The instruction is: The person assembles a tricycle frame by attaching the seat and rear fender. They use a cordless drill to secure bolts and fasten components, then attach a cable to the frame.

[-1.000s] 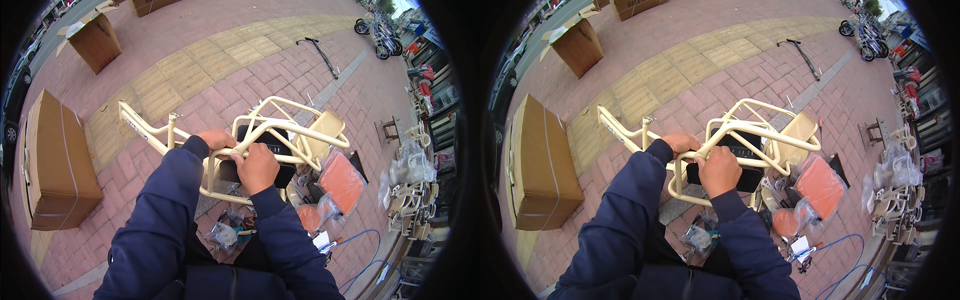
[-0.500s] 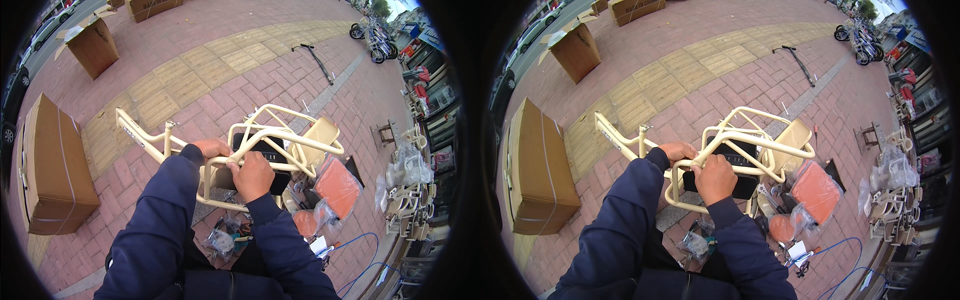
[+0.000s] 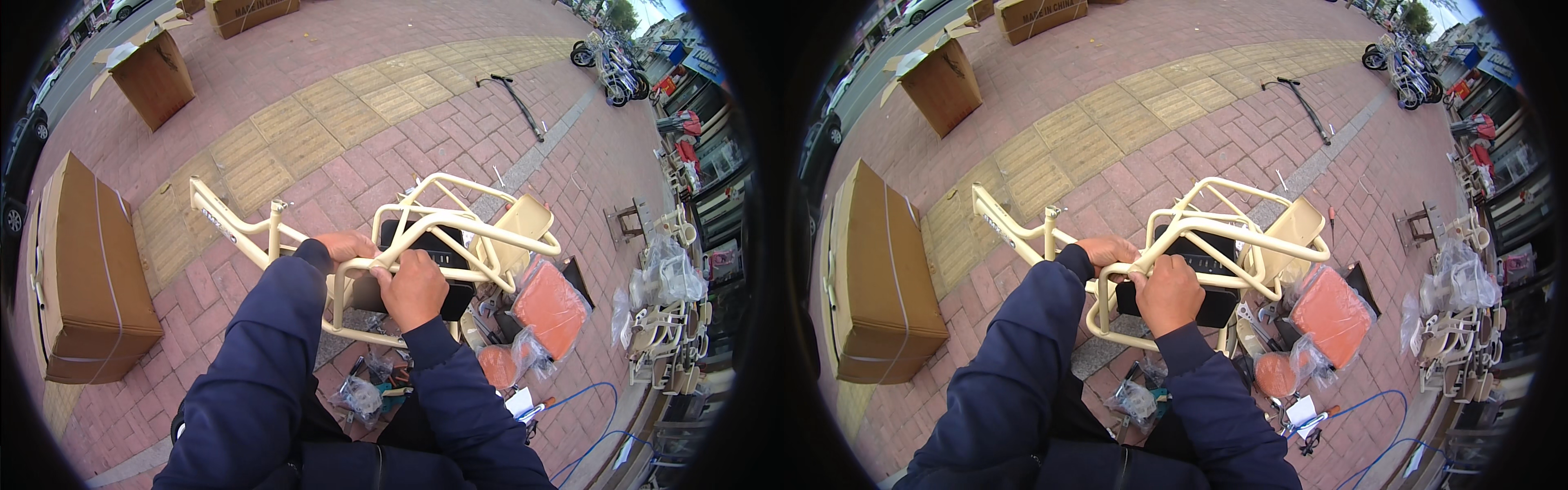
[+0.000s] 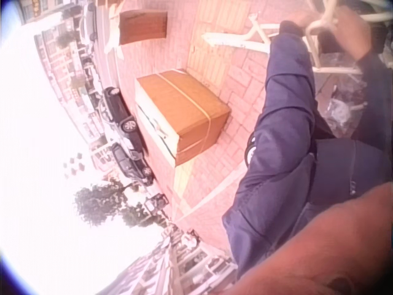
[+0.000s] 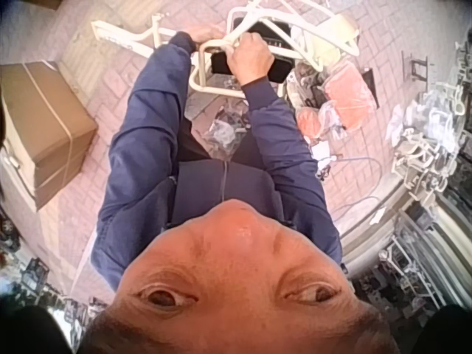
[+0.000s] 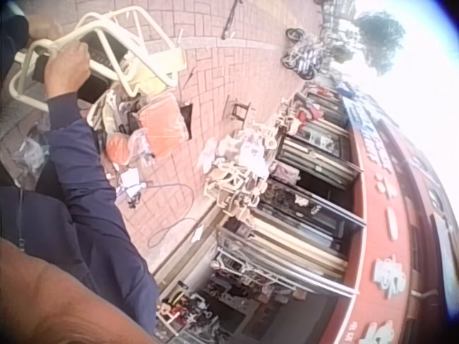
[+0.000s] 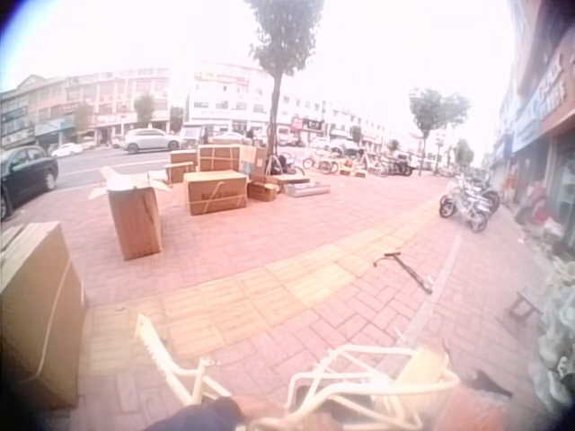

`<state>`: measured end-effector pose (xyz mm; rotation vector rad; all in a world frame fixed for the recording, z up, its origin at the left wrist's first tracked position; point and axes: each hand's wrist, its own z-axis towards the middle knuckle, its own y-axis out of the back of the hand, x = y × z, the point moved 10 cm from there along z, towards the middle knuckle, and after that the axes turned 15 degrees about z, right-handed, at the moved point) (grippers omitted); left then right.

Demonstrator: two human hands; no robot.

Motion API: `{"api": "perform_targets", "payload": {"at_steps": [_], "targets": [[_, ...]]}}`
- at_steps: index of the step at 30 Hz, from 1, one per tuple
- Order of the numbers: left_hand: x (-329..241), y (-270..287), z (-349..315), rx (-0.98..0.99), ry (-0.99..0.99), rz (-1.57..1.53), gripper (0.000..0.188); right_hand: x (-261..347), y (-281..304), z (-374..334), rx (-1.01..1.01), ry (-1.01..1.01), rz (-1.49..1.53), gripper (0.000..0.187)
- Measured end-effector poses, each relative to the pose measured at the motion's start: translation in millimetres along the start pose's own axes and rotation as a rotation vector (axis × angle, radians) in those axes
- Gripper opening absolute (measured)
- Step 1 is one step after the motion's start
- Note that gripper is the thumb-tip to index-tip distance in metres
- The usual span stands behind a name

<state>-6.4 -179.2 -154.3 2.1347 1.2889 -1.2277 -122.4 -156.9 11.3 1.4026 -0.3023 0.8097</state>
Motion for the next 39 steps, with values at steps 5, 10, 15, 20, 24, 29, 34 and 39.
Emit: {"api": "perform_targets", "payload": {"at_steps": [5,10,15,20,24,29,34,39], "targets": [[0.3,-2.8,5.1,-0.034,0.025,-0.115,0.025,0.3,-0.3,-0.3,-0.008,0.007,-0.012,0.039],[-1.3,2.9,-2.2,-0.051,0.064,0.056,0.025,0.1,0.2,-0.4,-0.008,0.008,0.004,0.038],[-6.8,1.0,-11.3,-0.054,0.000,-0.044,0.025,0.7,-0.8,0.0,0.003,0.018,-0.014,0.039],[-31.1,-2.3,-22.4,-0.037,-0.074,0.394,0.032,-1.2,-1.7,1.4,0.003,0.014,-0.017,0.038],[-50.4,-2.6,-48.3,-0.097,-0.191,0.551,0.039,-2.1,-1.0,1.1,0.004,0.002,-0.009,0.038],[-56.4,-14.3,-63.0,-0.182,-0.216,0.707,0.052,-2.3,-1.2,1.3,0.019,-0.011,-0.020,0.038],[-61.1,-0.5,-70.0,-0.438,-0.121,0.991,0.043,-2.5,-1.9,1.0,0.029,-0.016,-0.028,0.037],[-69.0,-13.1,-70.0,-0.379,-0.221,0.860,0.045,-2.8,-2.7,1.3,0.038,-0.035,-0.040,0.037]]}}
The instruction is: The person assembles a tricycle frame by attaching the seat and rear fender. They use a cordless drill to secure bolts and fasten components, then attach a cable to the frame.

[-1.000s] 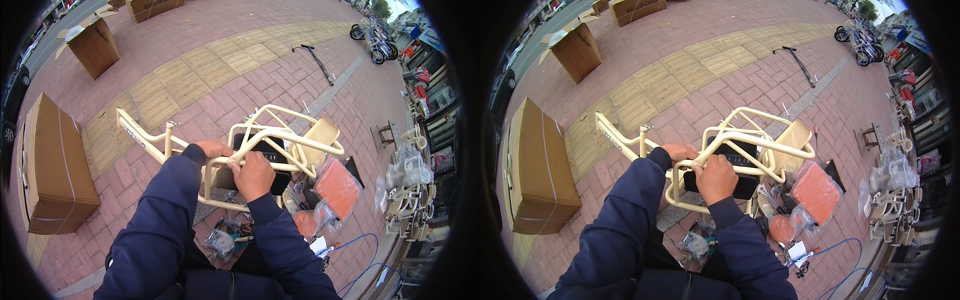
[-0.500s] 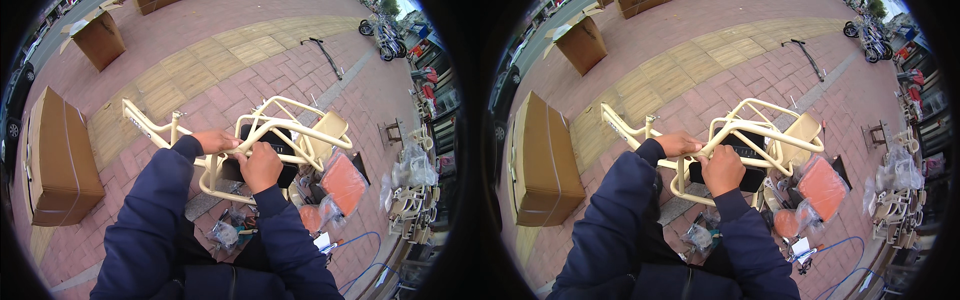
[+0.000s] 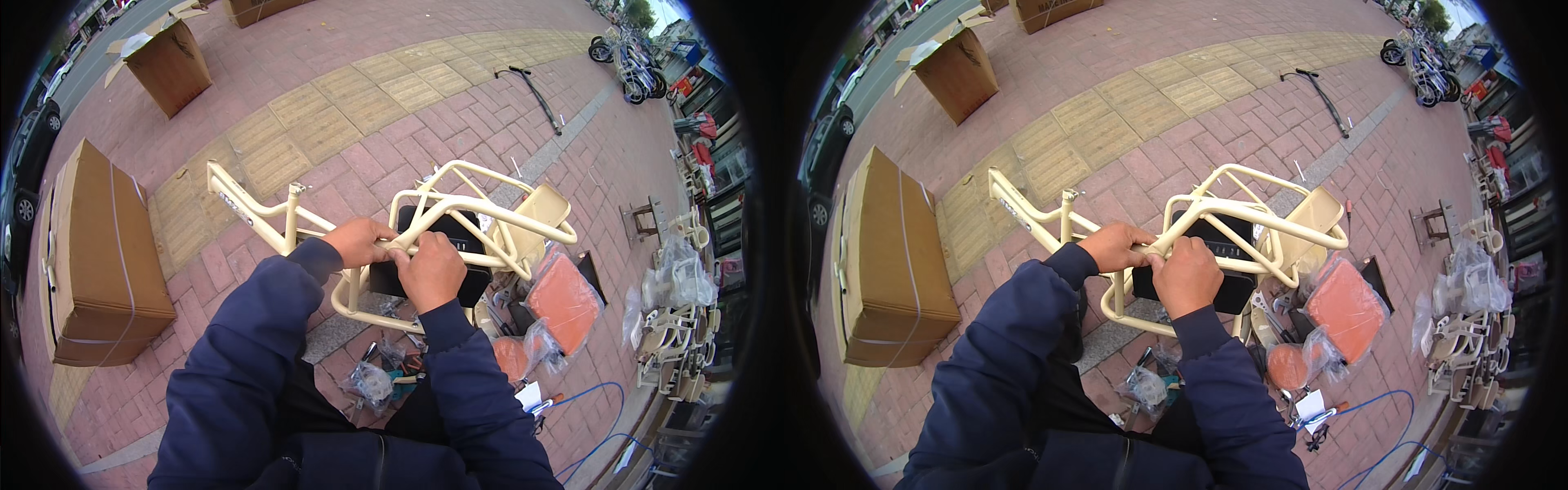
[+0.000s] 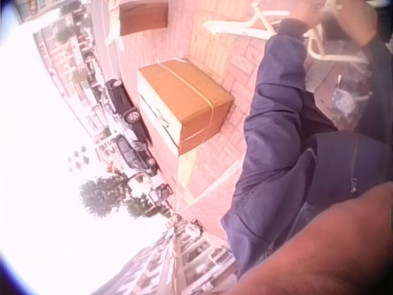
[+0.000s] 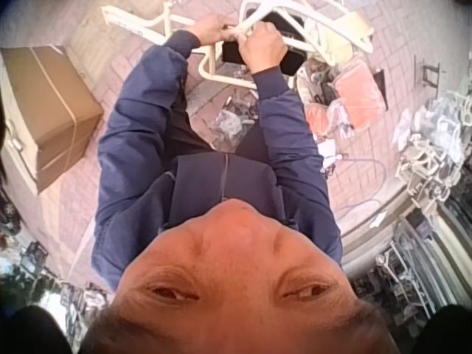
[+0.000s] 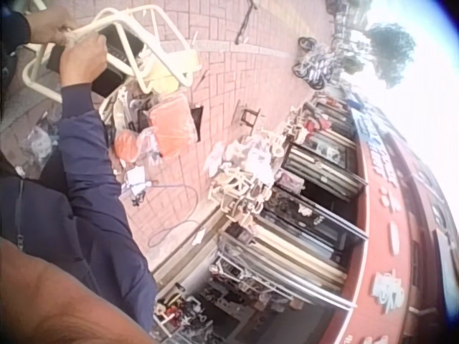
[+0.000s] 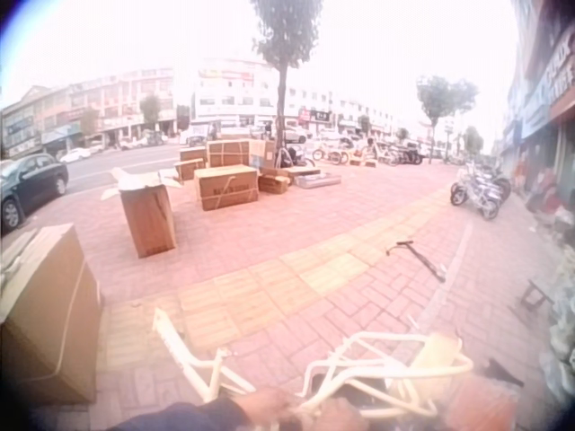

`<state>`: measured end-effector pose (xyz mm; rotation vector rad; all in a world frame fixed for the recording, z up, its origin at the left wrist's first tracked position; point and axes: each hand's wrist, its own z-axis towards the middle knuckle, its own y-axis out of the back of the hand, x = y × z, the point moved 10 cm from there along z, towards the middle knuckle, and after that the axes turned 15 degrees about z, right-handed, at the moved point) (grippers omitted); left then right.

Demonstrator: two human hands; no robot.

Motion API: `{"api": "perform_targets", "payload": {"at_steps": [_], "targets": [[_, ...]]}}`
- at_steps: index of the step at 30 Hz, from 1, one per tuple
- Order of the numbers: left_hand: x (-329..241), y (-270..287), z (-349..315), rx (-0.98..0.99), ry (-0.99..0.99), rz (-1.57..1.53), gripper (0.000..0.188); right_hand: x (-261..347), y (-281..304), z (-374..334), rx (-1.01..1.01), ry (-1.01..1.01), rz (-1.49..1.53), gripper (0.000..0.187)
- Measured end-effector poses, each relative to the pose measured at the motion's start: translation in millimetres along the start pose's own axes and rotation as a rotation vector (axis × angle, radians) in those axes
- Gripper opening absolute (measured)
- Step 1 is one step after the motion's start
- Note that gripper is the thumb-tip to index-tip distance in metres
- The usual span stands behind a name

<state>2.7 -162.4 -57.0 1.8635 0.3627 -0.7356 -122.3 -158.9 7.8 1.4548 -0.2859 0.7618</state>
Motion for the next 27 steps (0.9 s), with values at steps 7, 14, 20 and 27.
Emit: {"api": "perform_targets", "payload": {"at_steps": [7,14,20,27], "targets": [[-7.0,15.8,-5.9,-0.167,-0.045,-0.112,0.033,0.5,0.6,-0.1,-0.001,0.006,0.011,0.036],[1.1,6.6,-1.6,-0.045,-0.019,-0.048,0.033,-1.6,-0.3,0.4,0.013,-0.012,0.016,0.037],[22.4,0.4,-4.3,0.075,0.183,0.194,0.036,-0.8,0.6,0.8,-0.003,0.012,0.016,0.037],[24.0,-0.9,-2.3,0.111,0.177,0.129,0.042,-1.0,0.6,0.0,-0.002,0.008,0.013,0.037]]}}
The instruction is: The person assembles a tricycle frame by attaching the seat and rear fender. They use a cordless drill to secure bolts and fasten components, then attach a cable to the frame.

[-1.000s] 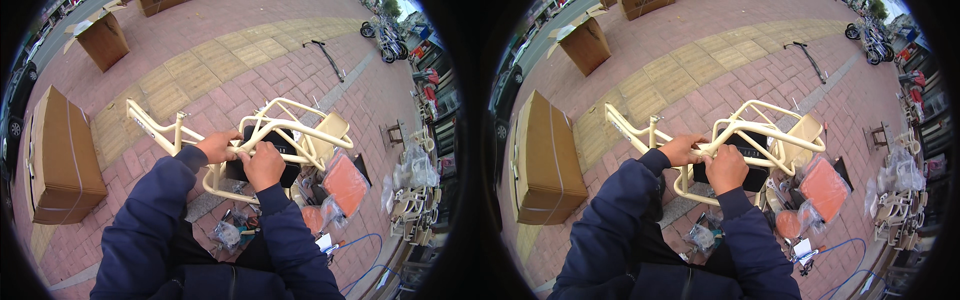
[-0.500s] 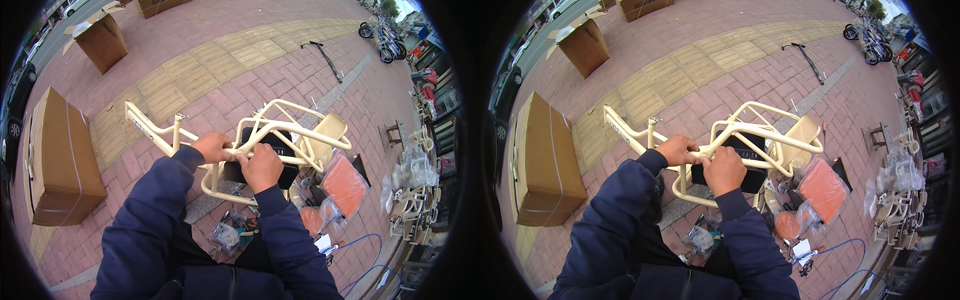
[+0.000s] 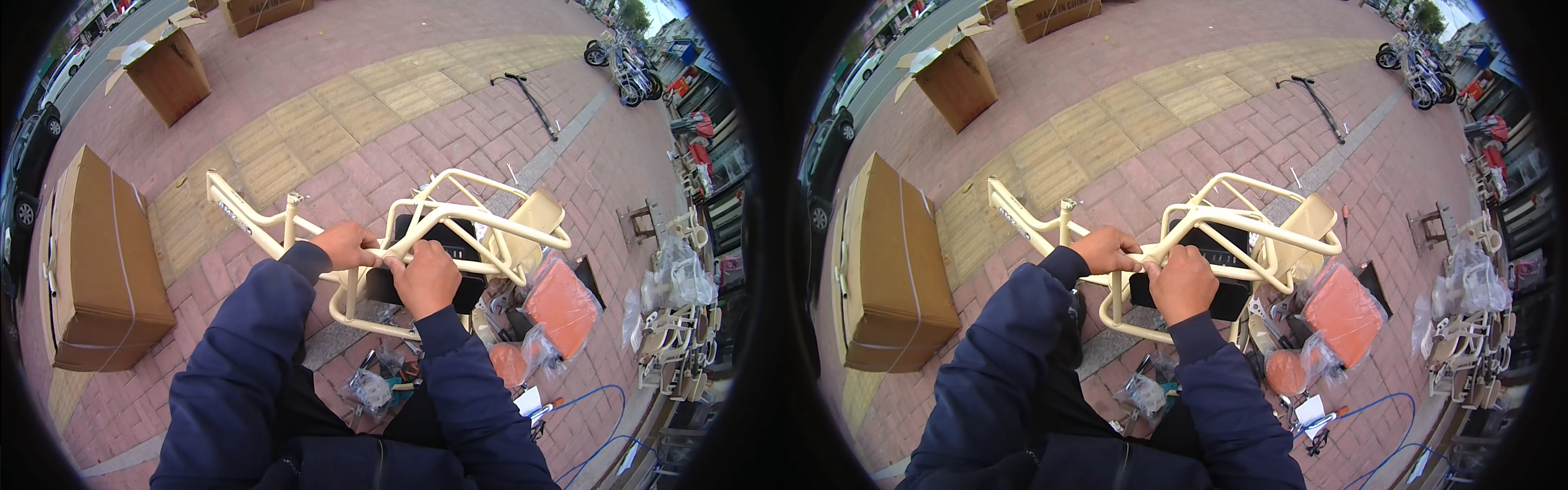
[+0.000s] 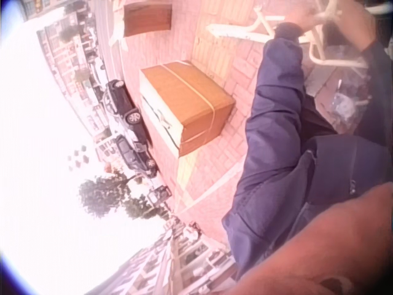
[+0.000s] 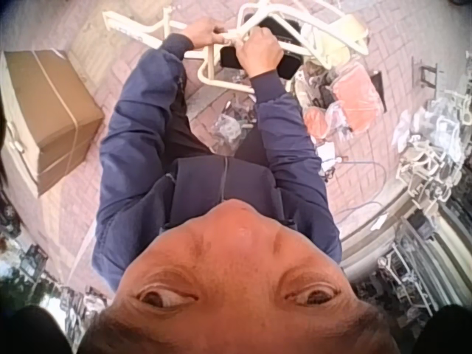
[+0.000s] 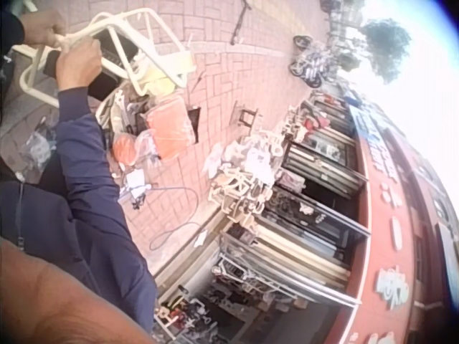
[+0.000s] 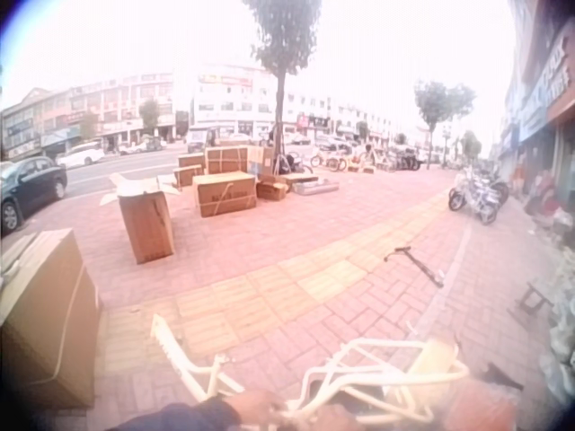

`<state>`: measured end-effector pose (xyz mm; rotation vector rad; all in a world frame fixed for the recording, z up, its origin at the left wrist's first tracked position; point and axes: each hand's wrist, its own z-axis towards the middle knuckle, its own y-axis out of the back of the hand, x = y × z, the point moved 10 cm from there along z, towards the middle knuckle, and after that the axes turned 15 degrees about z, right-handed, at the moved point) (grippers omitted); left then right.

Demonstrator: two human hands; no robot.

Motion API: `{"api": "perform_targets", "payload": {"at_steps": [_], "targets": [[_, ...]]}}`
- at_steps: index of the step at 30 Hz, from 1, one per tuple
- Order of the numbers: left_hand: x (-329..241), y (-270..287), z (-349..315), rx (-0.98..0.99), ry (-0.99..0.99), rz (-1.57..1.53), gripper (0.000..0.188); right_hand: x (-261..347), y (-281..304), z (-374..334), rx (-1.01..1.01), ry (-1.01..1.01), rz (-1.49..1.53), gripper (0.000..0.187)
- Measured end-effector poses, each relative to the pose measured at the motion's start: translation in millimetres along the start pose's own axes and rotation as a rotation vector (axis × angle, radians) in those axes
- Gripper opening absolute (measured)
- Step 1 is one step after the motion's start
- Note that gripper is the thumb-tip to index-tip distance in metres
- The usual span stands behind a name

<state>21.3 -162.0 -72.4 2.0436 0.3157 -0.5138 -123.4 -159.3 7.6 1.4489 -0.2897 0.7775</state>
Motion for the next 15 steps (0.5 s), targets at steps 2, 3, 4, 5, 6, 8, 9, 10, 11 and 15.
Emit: {"api": "perform_targets", "payload": {"at_steps": [2,3,4,5,6,8,9,10,11,15], "targets": [[-17.6,10.4,-7.7,-0.172,-0.164,-0.187,0.040,-0.2,0.6,0.1,0.000,-0.002,0.001,0.037],[-20.1,13.9,-10.5,-0.209,-0.205,-0.278,0.040,0.3,-0.1,0.3,0.004,-0.004,0.004,0.038],[-20.0,12.7,-11.4,-0.200,-0.209,-0.289,0.039,1.3,0.6,0.3,-0.004,0.001,0.009,0.038],[-17.2,5.5,-9.3,-0.122,-0.178,-0.296,0.039,1.6,1.4,0.3,-0.010,0.003,0.012,0.039],[-16.5,0.3,-7.4,-0.055,-0.174,-0.321,0.039,1.2,1.3,0.3,-0.007,0.000,0.013,0.039],[-6.5,3.9,-4.1,-0.063,-0.114,-0.201,0.041,1.7,1.8,0.3,-0.016,0.009,0.006,0.039],[-3.7,3.6,-3.8,-0.063,-0.098,-0.155,0.042,1.1,1.6,0.4,-0.015,0.008,-0.001,0.039],[-0.8,5.5,-2.7,-0.076,-0.078,-0.101,0.044,0.8,2.4,0.5,-0.023,0.012,0.003,0.039],[-13.2,15.0,-8.3,-0.196,-0.208,-0.204,0.043,0.7,2.3,0.5,-0.027,0.013,0.005,0.038],[-18.5,4.4,-6.7,-0.114,-0.205,-0.279,0.040,-1.3,-0.3,0.7,-0.011,-0.004,0.024,0.038]]}}
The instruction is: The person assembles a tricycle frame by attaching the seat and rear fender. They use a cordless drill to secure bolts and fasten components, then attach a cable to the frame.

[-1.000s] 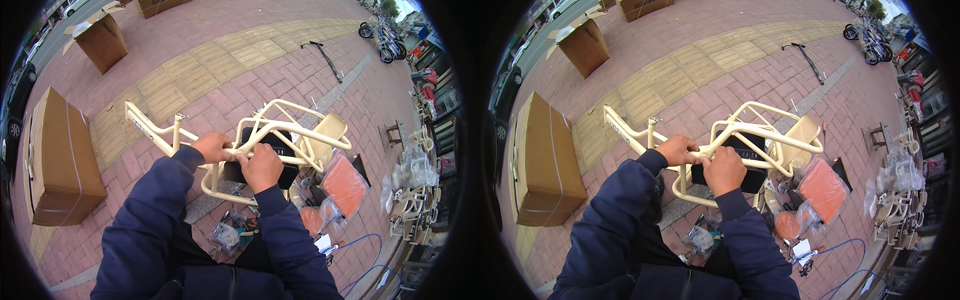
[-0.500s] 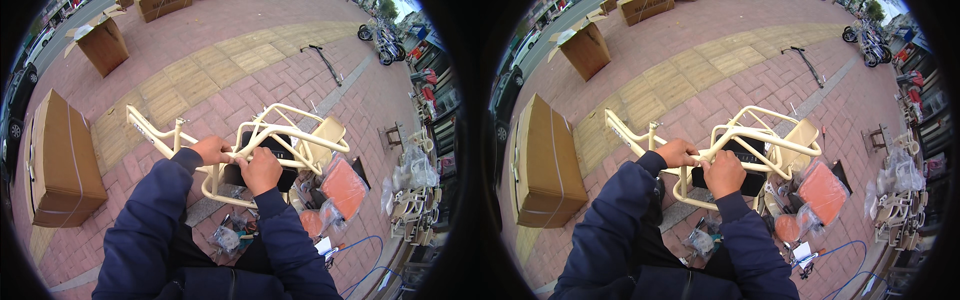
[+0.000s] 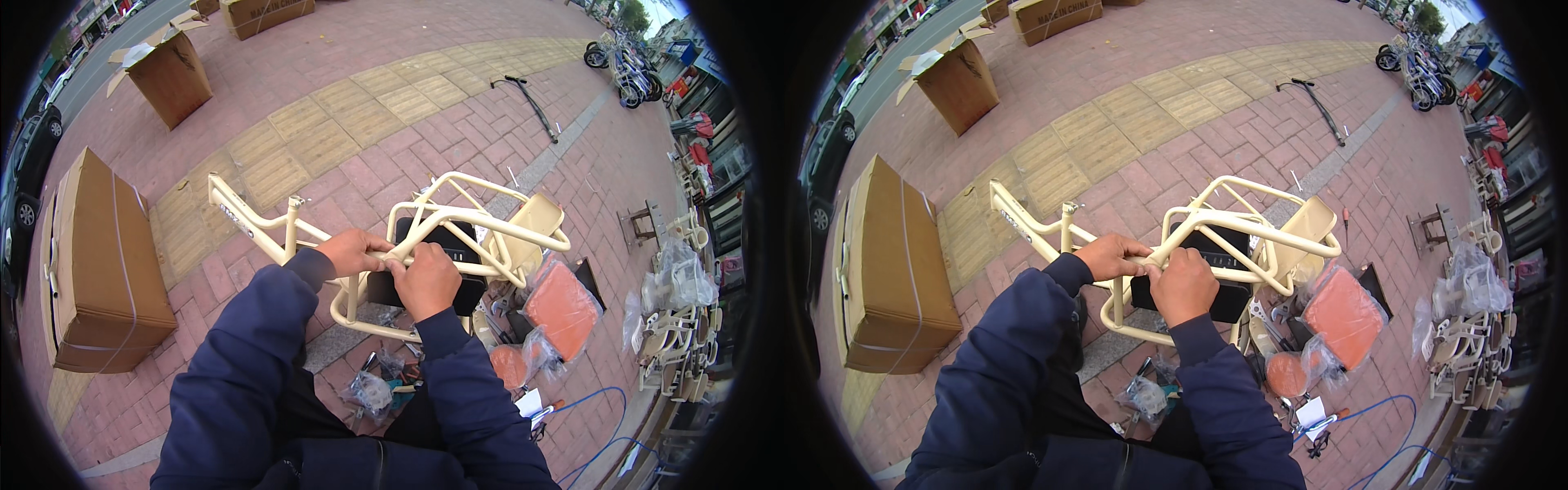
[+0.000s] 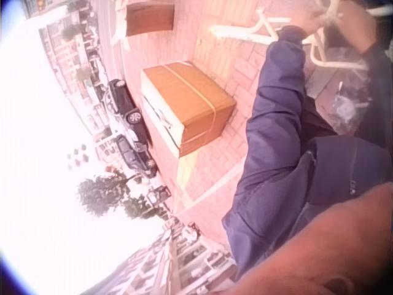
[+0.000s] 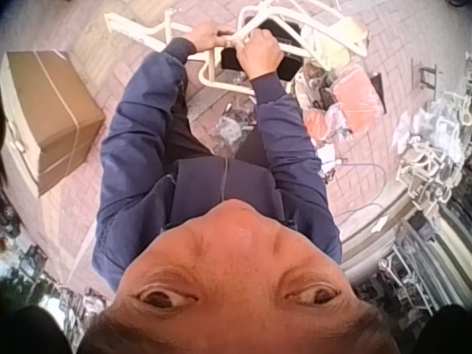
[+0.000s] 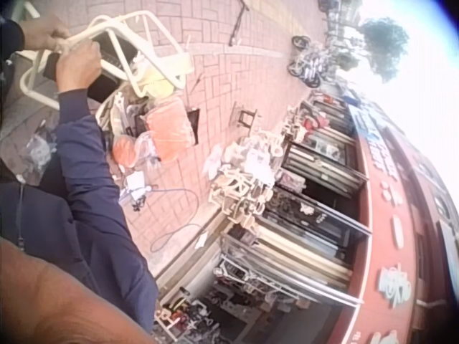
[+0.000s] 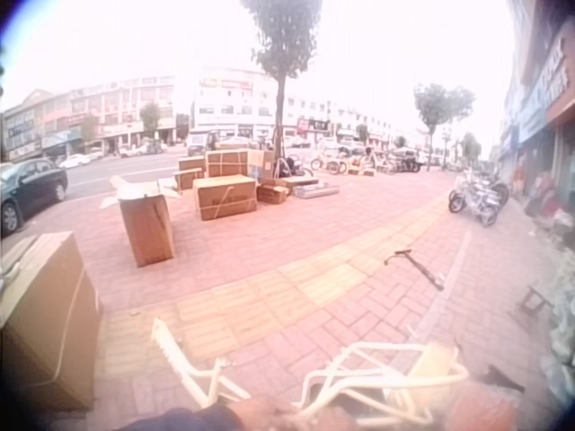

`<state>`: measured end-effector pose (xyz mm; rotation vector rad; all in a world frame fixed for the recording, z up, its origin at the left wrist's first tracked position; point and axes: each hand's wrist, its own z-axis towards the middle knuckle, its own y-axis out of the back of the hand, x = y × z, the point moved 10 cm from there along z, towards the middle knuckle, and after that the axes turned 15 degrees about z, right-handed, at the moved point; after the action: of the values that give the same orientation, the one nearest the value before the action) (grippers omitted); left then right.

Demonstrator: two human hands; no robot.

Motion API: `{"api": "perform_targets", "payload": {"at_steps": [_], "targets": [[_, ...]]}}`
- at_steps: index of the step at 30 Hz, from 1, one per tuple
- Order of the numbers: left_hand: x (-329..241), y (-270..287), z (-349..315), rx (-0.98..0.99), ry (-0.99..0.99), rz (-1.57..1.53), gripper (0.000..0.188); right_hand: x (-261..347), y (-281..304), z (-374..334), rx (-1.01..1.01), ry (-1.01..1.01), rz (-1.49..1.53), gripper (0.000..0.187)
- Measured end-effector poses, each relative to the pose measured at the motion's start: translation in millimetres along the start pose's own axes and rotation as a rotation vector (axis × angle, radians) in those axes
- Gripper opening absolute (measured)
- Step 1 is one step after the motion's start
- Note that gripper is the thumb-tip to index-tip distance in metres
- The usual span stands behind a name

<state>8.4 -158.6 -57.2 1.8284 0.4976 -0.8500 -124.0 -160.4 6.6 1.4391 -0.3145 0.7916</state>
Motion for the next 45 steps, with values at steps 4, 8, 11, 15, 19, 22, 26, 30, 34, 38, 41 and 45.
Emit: {"api": "perform_targets", "payload": {"at_steps": [4,8,11,15,19,22,26,30,34,38,41,45], "targets": [[-1.4,1.9,3.6,0.023,0.037,0.043,0.038,1.4,0.3,-0.6,0.006,0.012,-0.021,0.036],[-0.3,8.2,3.2,-0.007,0.081,0.142,0.036,2.6,0.2,0.5,0.001,0.026,-0.017,0.035],[-3.9,4.5,3.0,-0.055,0.058,0.226,0.034,5.1,1.5,-0.3,0.023,0.057,0.032,0.034],[-2.6,-14.6,8.2,-0.051,0.055,0.338,0.034,12.1,33.8,-11.8,0.023,0.160,0.293,0.031],[6.8,-30.8,17.8,0.058,0.081,0.366,0.035,-34.1,162.5,-33.2,-0.602,0.206,0.403,0.021],[-1.3,-45.6,17.8,0.130,0.011,0.418,0.044,-102.9,226.0,9.8,-0.855,0.043,-0.074,0.043],[-9.3,-56.1,10.8,0.173,0.027,0.500,0.045,-243.6,202.5,77.9,-0.270,-0.367,0.236,0.038],[-19.1,-55.2,6.0,0.195,0.014,0.587,0.045,-279.6,176.1,58.2,0.073,-0.509,0.382,0.024],[-15.8,-46.9,10.1,0.202,0.034,0.691,0.041,-253.8,179.8,19.3,0.069,-0.485,0.380,0.020],[4.3,-29.2,14.0,0.150,0.007,0.785,0.044,-233.3,147.7,-37.2,0.061,-0.696,0.750,0.032],[45.5,-21.2,5.8,0.206,0.102,0.817,0.040,-206.0,111.1,-73.7,0.112,-0.722,1.035,0.045],[71.1,-25.9,-5.5,0.168,0.036,0.880,0.040,-199.5,77.2,-122.7,-0.007,-0.794,1.144,0.040]]}}
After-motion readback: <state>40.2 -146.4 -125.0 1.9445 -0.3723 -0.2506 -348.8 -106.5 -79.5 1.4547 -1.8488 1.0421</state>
